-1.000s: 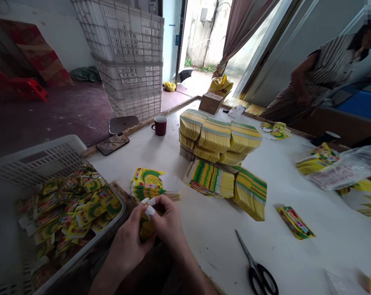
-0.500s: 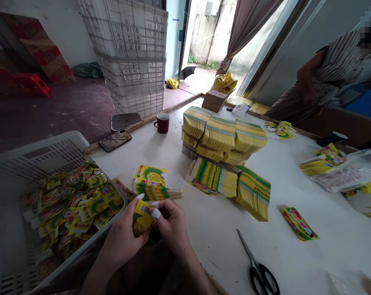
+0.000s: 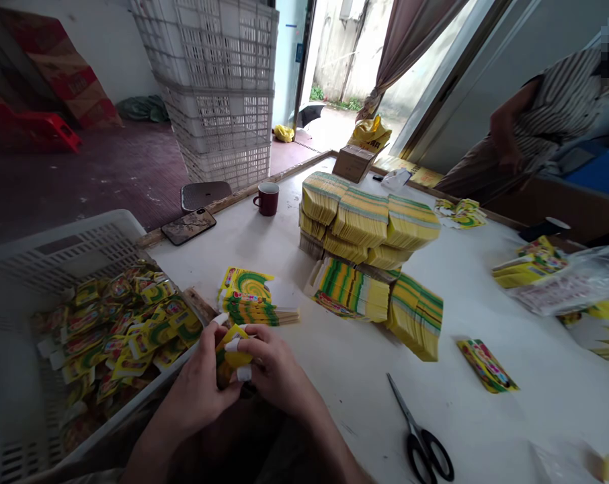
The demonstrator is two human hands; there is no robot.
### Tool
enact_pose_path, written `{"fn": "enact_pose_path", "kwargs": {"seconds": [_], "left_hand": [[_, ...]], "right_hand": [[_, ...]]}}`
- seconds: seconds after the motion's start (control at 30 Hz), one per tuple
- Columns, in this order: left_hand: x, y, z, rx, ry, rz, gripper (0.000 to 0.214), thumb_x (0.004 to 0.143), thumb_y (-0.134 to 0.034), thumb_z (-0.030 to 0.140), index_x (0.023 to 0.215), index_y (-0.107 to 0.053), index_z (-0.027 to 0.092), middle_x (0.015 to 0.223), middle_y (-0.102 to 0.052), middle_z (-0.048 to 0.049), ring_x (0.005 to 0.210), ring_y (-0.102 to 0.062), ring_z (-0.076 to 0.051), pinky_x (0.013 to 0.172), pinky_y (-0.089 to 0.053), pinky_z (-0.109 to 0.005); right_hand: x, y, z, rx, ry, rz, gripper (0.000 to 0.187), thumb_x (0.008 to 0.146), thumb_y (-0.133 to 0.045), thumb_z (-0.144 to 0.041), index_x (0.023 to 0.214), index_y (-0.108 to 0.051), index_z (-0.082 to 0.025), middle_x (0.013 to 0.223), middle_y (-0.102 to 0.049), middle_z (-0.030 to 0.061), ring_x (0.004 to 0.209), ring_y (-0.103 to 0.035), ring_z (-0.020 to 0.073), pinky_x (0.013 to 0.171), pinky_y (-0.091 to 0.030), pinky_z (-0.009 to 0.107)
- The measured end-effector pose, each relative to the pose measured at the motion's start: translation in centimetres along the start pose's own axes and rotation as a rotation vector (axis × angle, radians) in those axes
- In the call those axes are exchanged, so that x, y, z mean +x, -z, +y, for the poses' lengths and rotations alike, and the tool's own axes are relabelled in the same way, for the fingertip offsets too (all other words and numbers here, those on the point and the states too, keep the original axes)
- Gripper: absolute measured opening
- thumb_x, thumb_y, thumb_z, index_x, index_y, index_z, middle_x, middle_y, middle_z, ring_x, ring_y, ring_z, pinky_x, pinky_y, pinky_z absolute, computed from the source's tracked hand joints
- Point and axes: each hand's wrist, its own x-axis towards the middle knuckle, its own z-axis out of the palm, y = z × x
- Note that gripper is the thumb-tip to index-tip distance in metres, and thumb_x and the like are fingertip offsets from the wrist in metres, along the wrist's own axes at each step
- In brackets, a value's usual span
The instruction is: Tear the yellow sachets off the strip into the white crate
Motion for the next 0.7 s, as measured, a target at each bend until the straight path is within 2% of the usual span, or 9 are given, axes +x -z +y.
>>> {"fn": "enact_pose_path", "kwargs": {"seconds": [0.1,0.17,0.23,0.3,0.37,0.43,0.53,0.6,0.7], "left_hand": [[0.0,0.4,0.3,0.035,-0.067,0.056,0.059,0.070,-0.054,0.017,0.125,-0.032,0.018,0.119,-0.052,-0.0129,0.112,-0.053,-0.027,0.093,-0.045,-0.045],[0.0,0.5,0.1,0.061,-0.132,0.052,0.056,0.069,-0.055,0.015,0.122,-0.036,0.019,0.117,-0.053,-0.0116,0.110,-0.053,-0.027,0.094,-0.044,-0.045],[0.1,0.4,-0.2,0.099,-0.198,0.055,0.056,0.070,-0.057,0.016,0.123,-0.038,0.017,0.116,-0.055,-0.0122,0.110,-0.053,-0.028,0.096,-0.043,-0.046],[0.1,0.2,-0.6,0.135,-0.250,0.082,0.059,0.071,-0.059,0.017,0.126,-0.037,0.016,0.118,-0.056,-0.0135,0.110,-0.052,-0.029,0.096,-0.043,-0.048],[0.3,0.0,-0.8,0.139,-0.264,0.137,0.063,0.072,-0.061,0.019,0.130,-0.035,0.016,0.120,-0.056,-0.0144,0.112,-0.052,-0.029,0.097,-0.042,-0.048],[0.5,0.0,-0.8,0.113,-0.248,0.245,0.064,0.075,-0.064,0.025,0.131,-0.035,0.017,0.122,-0.054,-0.0147,0.114,-0.050,-0.029,0.097,-0.042,-0.048],[0.9,0.4,-0.9,0.003,-0.178,0.339,0.061,0.075,-0.069,0.040,0.125,-0.041,0.020,0.120,-0.054,-0.0125,0.112,-0.052,-0.028,0.094,-0.044,-0.045],[1.0,0.7,-1.0,-0.095,-0.146,0.320,0.054,0.073,-0.071,0.042,0.118,-0.047,0.023,0.116,-0.055,-0.0093,0.108,-0.055,-0.025,0.091,-0.047,-0.041],[1.1,0.9,-1.3,-0.160,-0.173,0.331,0.045,0.073,-0.072,0.040,0.110,-0.053,0.024,0.112,-0.054,-0.0064,0.105,-0.055,-0.022,0.091,-0.047,-0.037]], "right_hand": [[-0.1,-0.1,0.4,0.003,0.045,0.016,0.057,0.075,-0.058,0.000,0.124,-0.056,-0.030,0.135,-0.046,0.0093,0.126,-0.046,0.0233,0.098,-0.045,0.035],[-0.1,0.1,0.2,0.014,0.070,-0.033,0.070,0.074,-0.054,0.004,0.135,-0.046,-0.030,0.147,-0.035,0.0091,0.135,-0.036,0.0247,0.103,-0.040,0.036],[0.0,0.5,-0.1,0.011,0.079,-0.082,0.077,0.072,-0.051,0.007,0.139,-0.040,-0.031,0.149,-0.034,0.0077,0.135,-0.036,0.0236,0.106,-0.037,0.035],[0.1,0.7,-0.3,0.005,0.072,-0.088,0.076,0.073,-0.051,0.006,0.138,-0.043,-0.032,0.143,-0.042,0.0071,0.130,-0.043,0.0223,0.104,-0.039,0.033],[0.1,0.5,-0.2,0.019,0.039,0.001,0.063,0.076,-0.058,-0.002,0.131,-0.051,-0.030,0.136,-0.048,0.0082,0.123,-0.050,0.0232,0.100,-0.043,0.033],[0.1,-0.1,0.2,0.111,-0.012,0.164,0.050,0.077,-0.069,-0.019,0.125,-0.057,-0.028,0.131,-0.051,0.0100,0.119,-0.053,0.0255,0.094,-0.048,0.033],[-0.2,-1.1,1.0,0.330,-0.106,0.376,0.055,0.074,-0.073,-0.043,0.123,-0.057,-0.026,0.129,-0.052,0.0110,0.117,-0.053,0.0282,0.092,-0.050,0.036],[-0.6,-1.6,1.4,0.401,-0.158,0.398,0.057,0.079,-0.068,-0.045,0.130,-0.051,-0.027,0.132,-0.052,0.0100,0.117,-0.054,0.0275,0.094,-0.049,0.037],[-1.1,-1.6,1.7,0.298,-0.140,0.306,0.059,0.088,-0.058,-0.036,0.142,-0.036,-0.030,0.140,-0.047,0.0081,0.121,-0.052,0.0253,0.099,-0.045,0.039]]}}
